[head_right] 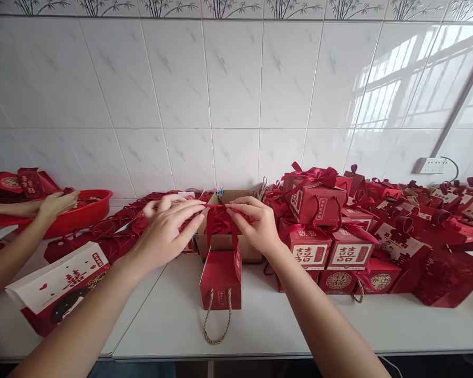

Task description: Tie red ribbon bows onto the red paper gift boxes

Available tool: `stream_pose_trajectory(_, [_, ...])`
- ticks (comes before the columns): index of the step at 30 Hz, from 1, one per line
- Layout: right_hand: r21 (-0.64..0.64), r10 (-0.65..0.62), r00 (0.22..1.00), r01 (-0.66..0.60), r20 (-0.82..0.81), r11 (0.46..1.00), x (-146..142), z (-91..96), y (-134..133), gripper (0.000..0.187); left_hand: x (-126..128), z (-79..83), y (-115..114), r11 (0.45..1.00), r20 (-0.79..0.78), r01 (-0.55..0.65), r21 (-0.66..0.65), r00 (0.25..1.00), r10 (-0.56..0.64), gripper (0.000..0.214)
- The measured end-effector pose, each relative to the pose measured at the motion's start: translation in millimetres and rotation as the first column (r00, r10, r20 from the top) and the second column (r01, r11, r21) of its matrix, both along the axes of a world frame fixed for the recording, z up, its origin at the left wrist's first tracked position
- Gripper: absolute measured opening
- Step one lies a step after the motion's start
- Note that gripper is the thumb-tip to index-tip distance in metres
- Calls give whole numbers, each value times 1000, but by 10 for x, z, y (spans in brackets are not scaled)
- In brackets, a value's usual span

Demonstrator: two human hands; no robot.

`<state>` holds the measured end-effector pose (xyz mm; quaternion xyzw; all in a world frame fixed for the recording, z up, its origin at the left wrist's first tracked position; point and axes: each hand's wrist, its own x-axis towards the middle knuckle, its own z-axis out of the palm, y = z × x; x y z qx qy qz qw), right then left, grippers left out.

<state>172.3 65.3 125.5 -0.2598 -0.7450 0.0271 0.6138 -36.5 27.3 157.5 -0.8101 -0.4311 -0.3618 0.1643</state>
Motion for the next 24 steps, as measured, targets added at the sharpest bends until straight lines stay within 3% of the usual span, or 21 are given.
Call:
stream_pose_trajectory(7, [-20, -191, 980, 190, -52, 982, 186, -198, -205, 13, -248, -146, 9, 998, 16, -56, -38, 998, 57, 27])
stream_pose_trajectory(14, [85, -374, 927, 373, 2, 924, 434, -623, -459, 9, -501, -363, -48, 959, 55, -206, -197, 974, 220, 37])
stream_pose_trajectory(19, [159, -521, 847, 502, 109, 850, 709, -1103, -629, 9, -822, -776, 22, 904, 84, -303, -302, 936, 342, 43])
stream_pose_trajectory(24, [100, -584, 790, 576, 187, 811, 974, -1531, -745, 4, -1074, -1231, 59, 834, 82, -343, -433, 906, 415, 46])
